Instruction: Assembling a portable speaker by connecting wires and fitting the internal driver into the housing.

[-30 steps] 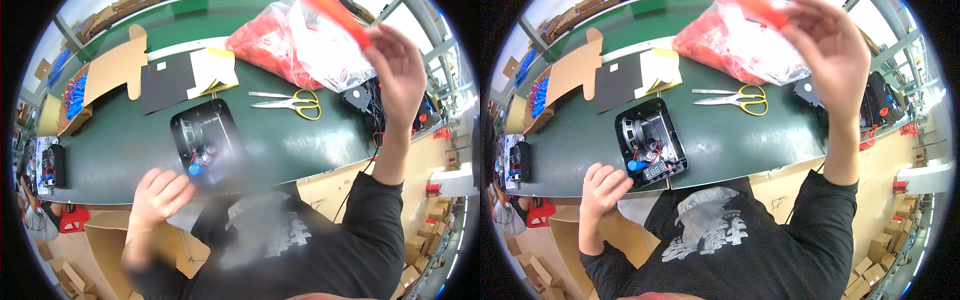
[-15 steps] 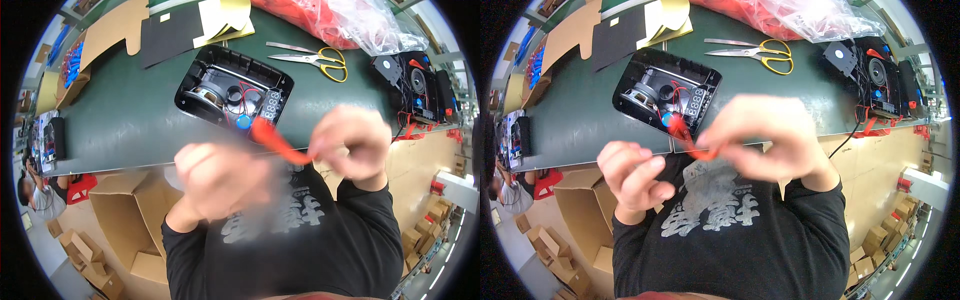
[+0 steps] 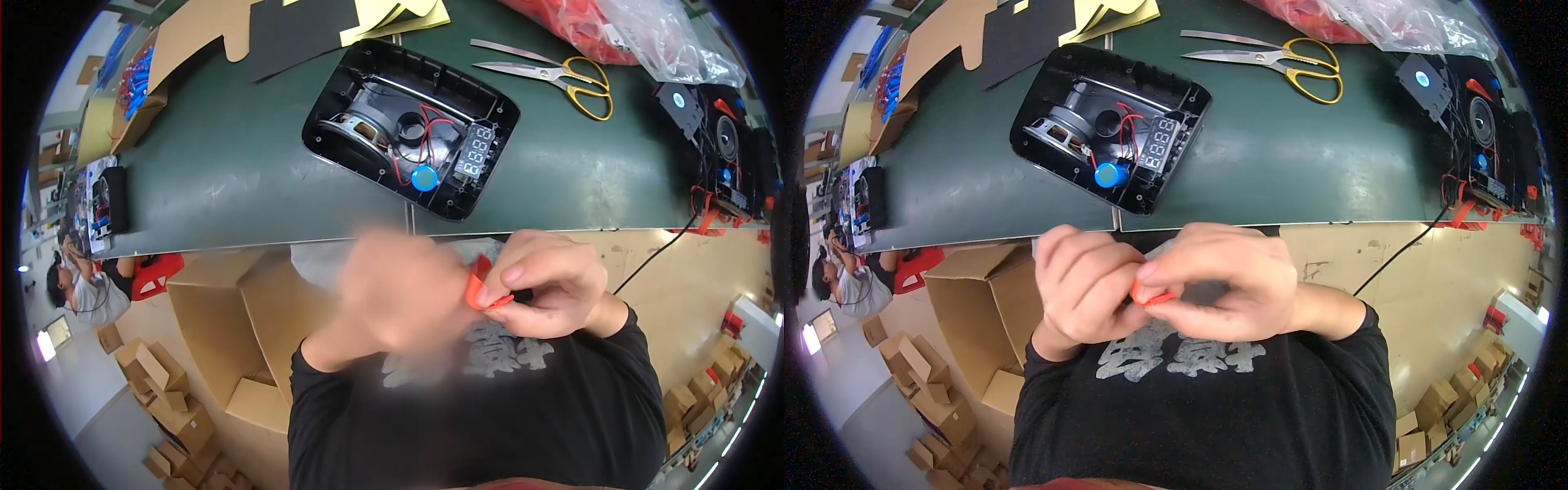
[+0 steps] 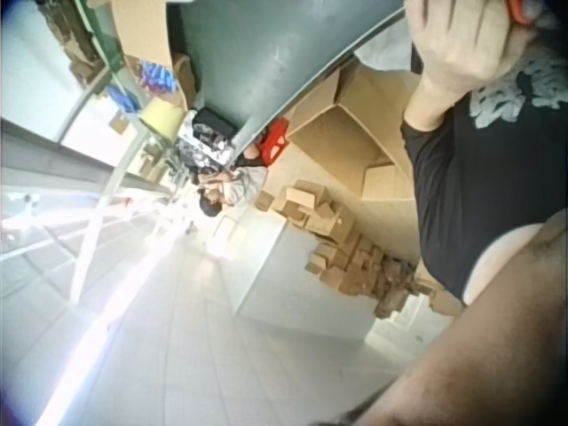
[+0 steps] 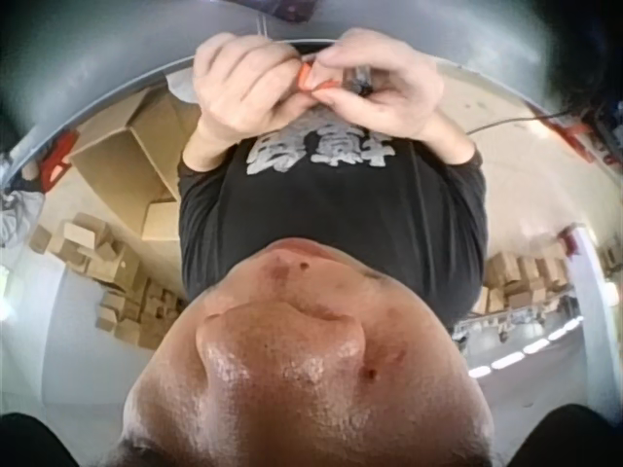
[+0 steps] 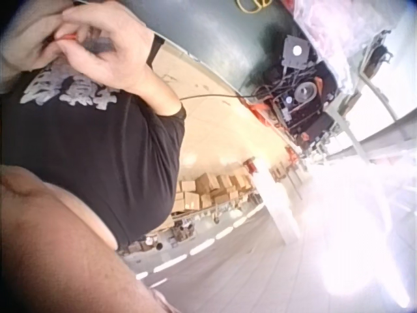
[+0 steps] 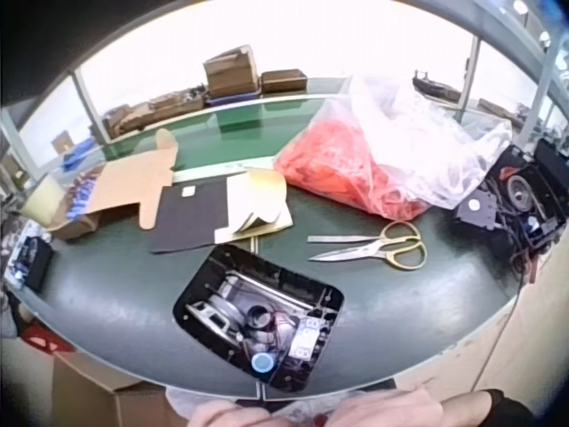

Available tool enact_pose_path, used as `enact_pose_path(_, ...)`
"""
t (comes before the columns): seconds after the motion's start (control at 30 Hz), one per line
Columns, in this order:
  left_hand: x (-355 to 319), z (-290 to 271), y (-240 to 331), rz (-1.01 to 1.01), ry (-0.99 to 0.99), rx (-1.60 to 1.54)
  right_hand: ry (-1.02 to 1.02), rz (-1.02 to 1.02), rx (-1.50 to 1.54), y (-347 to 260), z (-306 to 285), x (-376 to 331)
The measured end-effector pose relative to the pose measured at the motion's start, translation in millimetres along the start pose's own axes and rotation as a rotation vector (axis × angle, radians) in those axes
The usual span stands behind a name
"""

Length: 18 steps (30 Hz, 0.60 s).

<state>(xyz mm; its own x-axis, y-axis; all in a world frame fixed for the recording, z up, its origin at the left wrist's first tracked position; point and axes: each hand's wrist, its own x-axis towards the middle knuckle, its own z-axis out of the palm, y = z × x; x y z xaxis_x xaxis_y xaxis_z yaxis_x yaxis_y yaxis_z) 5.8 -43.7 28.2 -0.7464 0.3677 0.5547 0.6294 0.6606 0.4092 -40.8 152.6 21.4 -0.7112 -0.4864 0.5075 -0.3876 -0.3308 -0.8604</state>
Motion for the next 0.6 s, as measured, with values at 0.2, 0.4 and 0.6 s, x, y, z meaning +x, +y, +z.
enact_pose_path(0.2, -2, 15, -5, 0.064, 0.102, -0.129, -0.049, -0.026, -0.153, 2, -2, -2)
enact_pose_path(0.4, 11, -9, -20, 0.114, -0.082, 0.003, -0.076, 0.057, -0.101, 18, -12, -8)
enact_pose_path(0.6, 29, -49, -110, -0.166, 0.127, 0.051, -0.044, 0.144, -0.159, 19, -2, -20)
